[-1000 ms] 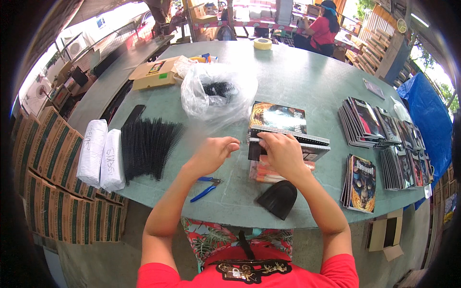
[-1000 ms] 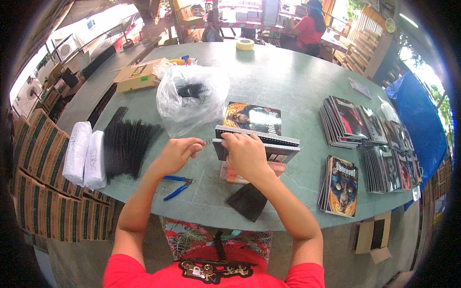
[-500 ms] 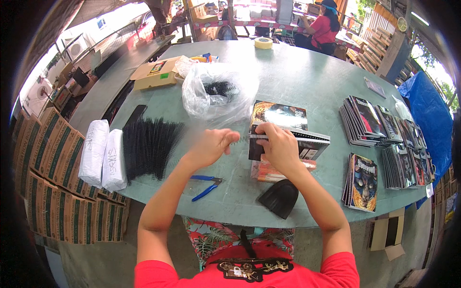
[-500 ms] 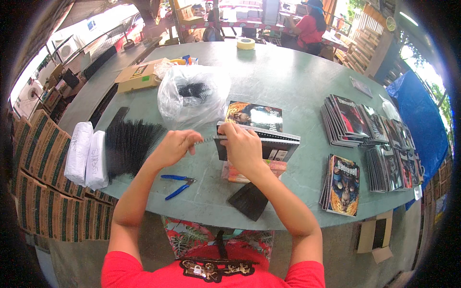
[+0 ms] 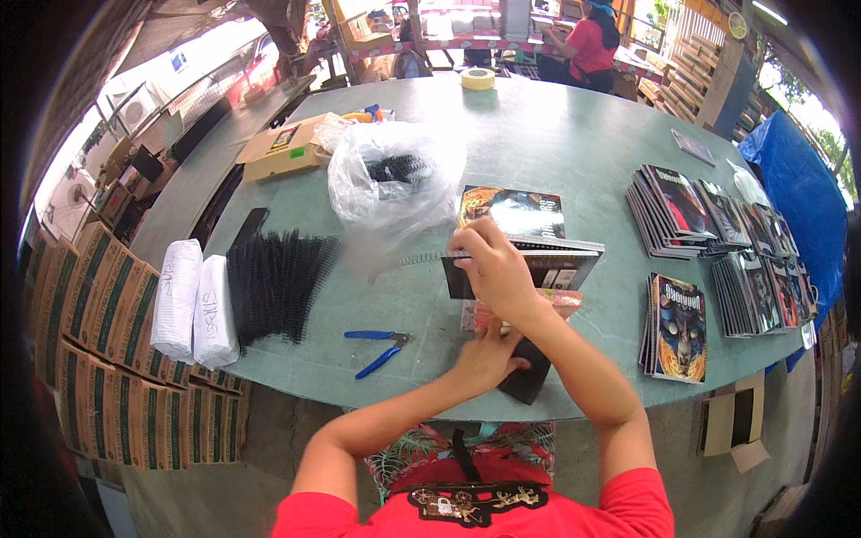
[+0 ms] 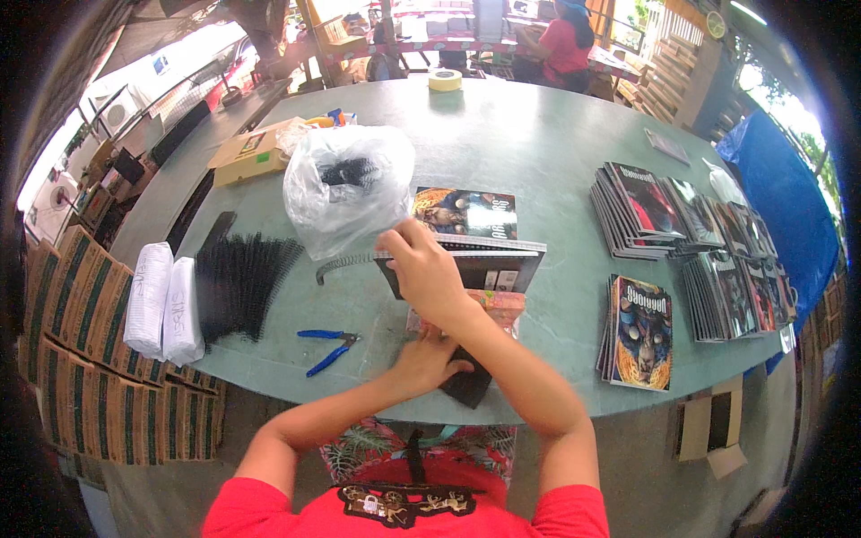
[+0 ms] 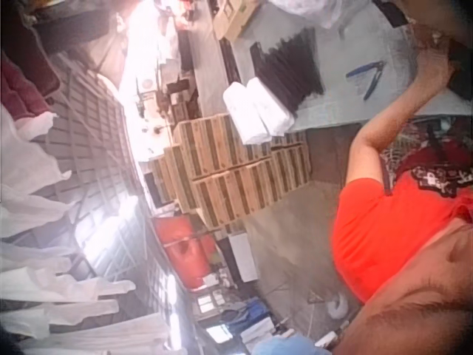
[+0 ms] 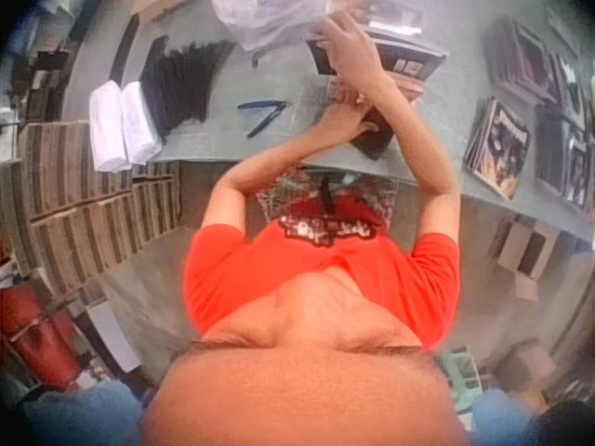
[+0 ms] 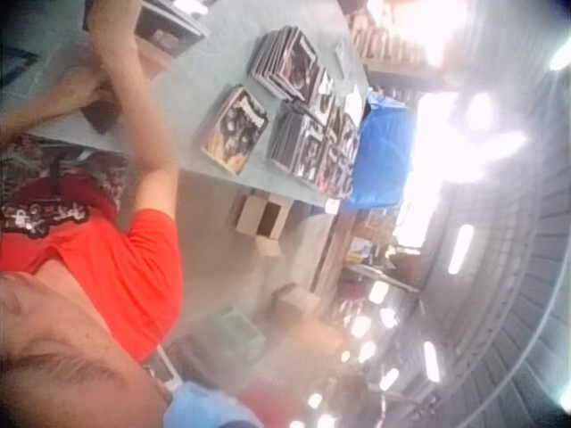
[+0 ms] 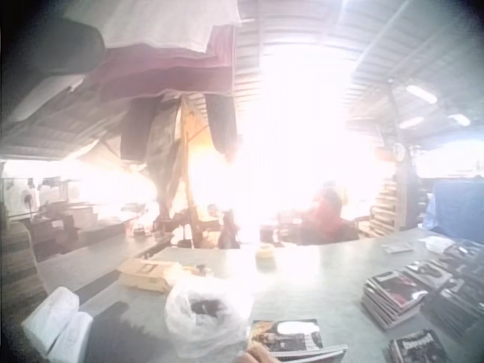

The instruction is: The person binds books by threading black spiral coils through the punched holes of the paper stacks and then uses a pair of pliers to snip off the excess length from both ends of the coils.

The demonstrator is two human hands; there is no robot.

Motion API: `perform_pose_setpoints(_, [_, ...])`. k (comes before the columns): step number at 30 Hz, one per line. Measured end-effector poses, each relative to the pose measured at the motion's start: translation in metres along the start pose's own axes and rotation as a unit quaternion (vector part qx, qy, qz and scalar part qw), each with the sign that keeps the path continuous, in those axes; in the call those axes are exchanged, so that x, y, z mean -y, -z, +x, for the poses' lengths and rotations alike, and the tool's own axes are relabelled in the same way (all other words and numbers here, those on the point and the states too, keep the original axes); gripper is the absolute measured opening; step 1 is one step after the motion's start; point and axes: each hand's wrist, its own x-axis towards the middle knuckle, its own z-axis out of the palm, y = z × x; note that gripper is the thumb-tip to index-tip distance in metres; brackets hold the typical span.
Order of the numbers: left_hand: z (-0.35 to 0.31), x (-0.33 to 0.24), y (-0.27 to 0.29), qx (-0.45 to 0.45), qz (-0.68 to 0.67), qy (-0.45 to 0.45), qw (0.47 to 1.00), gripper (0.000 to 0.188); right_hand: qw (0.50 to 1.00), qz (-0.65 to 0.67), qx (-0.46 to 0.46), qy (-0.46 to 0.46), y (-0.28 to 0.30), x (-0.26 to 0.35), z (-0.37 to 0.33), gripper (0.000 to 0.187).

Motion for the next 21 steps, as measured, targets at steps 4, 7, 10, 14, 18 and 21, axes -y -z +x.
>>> perform_pose_setpoints(4, [0.0, 0.015, 0.037, -0.001, -0.151, -0.038, 0.988, 0.041, 0.987, -0.153, 0.029, -0.036, 0.034, -0.008, -0.022, 0.013])
perform_pose_setpoints(7, [0.017, 0.037, 0.085, -0.105, -0.079, -0.046, 0.99, 0.031, 0.985, -0.168, 0.024, -0.039, 0.063, -0.03, -0.038, 0.012])
perform_pose_setpoints(10, [0.023, 0.057, 0.107, -0.148, 0.042, -0.074, 0.985, 0.024, 0.988, -0.148, 0.034, -0.035, 0.058, -0.022, -0.031, 0.009])
perform_pose_setpoints(14, [0.019, 0.039, 0.118, -0.306, 0.014, -0.103, 0.946, 0.027, 0.988, -0.146, 0.021, -0.042, 0.055, -0.018, -0.031, 0.009])
perform_pose_setpoints(18, [0.022, 0.044, 0.116, -0.208, 0.062, -0.076, 0.973, 0.026, 0.988, -0.15, 0.023, -0.031, 0.045, -0.015, -0.028, 0.008])
perform_pose_setpoints(21, [0.028, 0.034, 0.146, -0.339, 0.029, -0.055, 0.939, 0.027, 0.989, -0.145, 0.004, -0.036, 0.042, -0.016, -0.032, 0.007])
